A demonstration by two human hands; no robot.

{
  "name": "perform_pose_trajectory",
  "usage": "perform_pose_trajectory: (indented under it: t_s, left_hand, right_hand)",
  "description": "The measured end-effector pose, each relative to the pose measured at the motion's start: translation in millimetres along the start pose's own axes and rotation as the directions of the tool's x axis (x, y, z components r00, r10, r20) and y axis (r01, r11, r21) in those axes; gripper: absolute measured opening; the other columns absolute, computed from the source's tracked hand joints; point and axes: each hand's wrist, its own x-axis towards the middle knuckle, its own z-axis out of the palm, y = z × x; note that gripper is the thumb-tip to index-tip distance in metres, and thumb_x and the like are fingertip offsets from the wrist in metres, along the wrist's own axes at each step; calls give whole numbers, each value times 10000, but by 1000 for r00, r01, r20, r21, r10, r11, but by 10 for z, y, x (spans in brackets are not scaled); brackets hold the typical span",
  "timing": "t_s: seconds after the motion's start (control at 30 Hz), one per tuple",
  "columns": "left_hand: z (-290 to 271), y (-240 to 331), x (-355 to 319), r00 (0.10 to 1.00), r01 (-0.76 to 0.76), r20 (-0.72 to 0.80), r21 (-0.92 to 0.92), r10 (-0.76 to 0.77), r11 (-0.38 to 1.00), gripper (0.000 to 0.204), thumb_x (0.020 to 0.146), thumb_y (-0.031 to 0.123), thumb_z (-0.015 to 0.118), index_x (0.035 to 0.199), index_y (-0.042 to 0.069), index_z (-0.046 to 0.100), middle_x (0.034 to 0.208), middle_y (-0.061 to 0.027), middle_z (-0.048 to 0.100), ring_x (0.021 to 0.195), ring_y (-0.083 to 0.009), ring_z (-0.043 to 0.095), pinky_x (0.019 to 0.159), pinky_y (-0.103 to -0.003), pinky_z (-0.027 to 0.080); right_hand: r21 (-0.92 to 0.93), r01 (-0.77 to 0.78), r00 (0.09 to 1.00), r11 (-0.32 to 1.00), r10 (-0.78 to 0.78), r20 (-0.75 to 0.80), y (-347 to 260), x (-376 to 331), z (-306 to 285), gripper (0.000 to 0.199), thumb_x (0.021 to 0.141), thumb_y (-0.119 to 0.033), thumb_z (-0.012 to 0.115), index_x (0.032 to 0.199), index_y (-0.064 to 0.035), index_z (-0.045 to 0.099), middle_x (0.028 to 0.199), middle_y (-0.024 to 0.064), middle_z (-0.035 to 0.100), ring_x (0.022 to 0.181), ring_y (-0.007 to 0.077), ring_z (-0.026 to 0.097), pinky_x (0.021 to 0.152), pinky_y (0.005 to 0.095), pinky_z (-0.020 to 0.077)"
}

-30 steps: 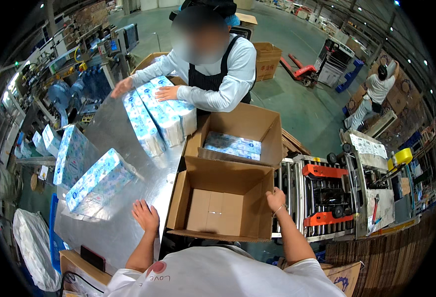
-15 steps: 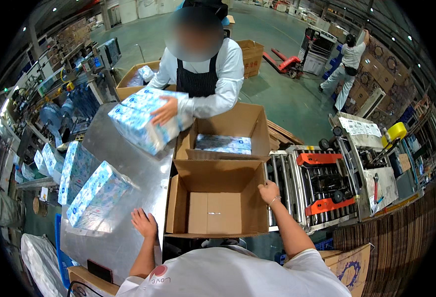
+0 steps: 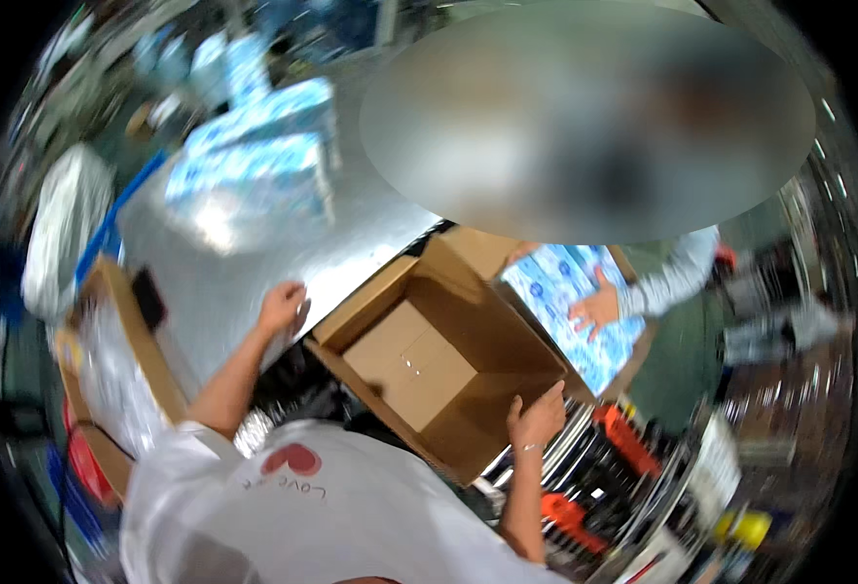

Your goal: The person picks up cardboard boxes from a stack, opens them, and places bundles of plastic-wrapped items into the boxes before moving them onto a conveyor belt.

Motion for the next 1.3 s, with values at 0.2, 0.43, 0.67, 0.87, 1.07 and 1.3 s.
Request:
perform_pose_trajectory:
  t_s: [0.2,0.43,0.67,0.87,1.07,1.3]
  left_hand:
    - [-866,496,-162,858,-250,-436,103,269,963,279,788,183,552,1006,14,596,918,-158,625,868,-278,594,764,-353,452]
    - [-1876,1035,1321,813,-172,-407,516,417,839,482,734,275,608,1143,36,517,1049,-163,565,1010,-309,506,888,-483,343]
    - [-2321,1018,2718,955,-248,88,760,283,601,884,530,456,725,1215,7,393,1118,-209,519,1063,-338,484,918,-489,339]
    - [-1983,1300,2412,995,-99,79,662,62,743,754,531,536,701,1008,-26,545,954,-197,610,886,-316,603,750,-384,479]
    - [-2418,1287,2554,900,-139,-218,677,377,723,656,667,449,660,1117,5,483,1043,-211,552,982,-361,522,757,-459,438]
    - [-2606,726,3159,905,161,-405,615,134,772,920,578,365,720,1304,11,278,1193,-251,416,1022,-392,451,794,-491,392]
  right_hand:
    - [-67,466,884,882,-467,6,-737,396,-179,537,745,-232,611,1181,27,434,1188,250,421,1105,438,364,934,506,274]
    - [494,627,631,603,-764,133,-2317,541,56,461,728,-145,641,1092,71,461,1068,258,500,996,414,466,871,446,379]
    - [757,506,432,413,-881,191,-3642,341,532,561,716,-35,675,1194,19,384,1098,185,514,956,323,534,802,363,449]
    - [791,-262,631,553,-522,574,-4264,684,987,501,786,-152,653,1157,54,387,988,111,526,836,136,521,713,263,454]
    - [822,-110,790,559,-452,414,-4589,1134,1306,426,723,-135,639,1070,47,472,924,115,591,819,160,550,744,294,448]
    - [812,-148,854,565,-341,393,-4885,2301,1684,469,740,-230,590,1102,49,484,936,107,588,835,167,546,739,282,440]
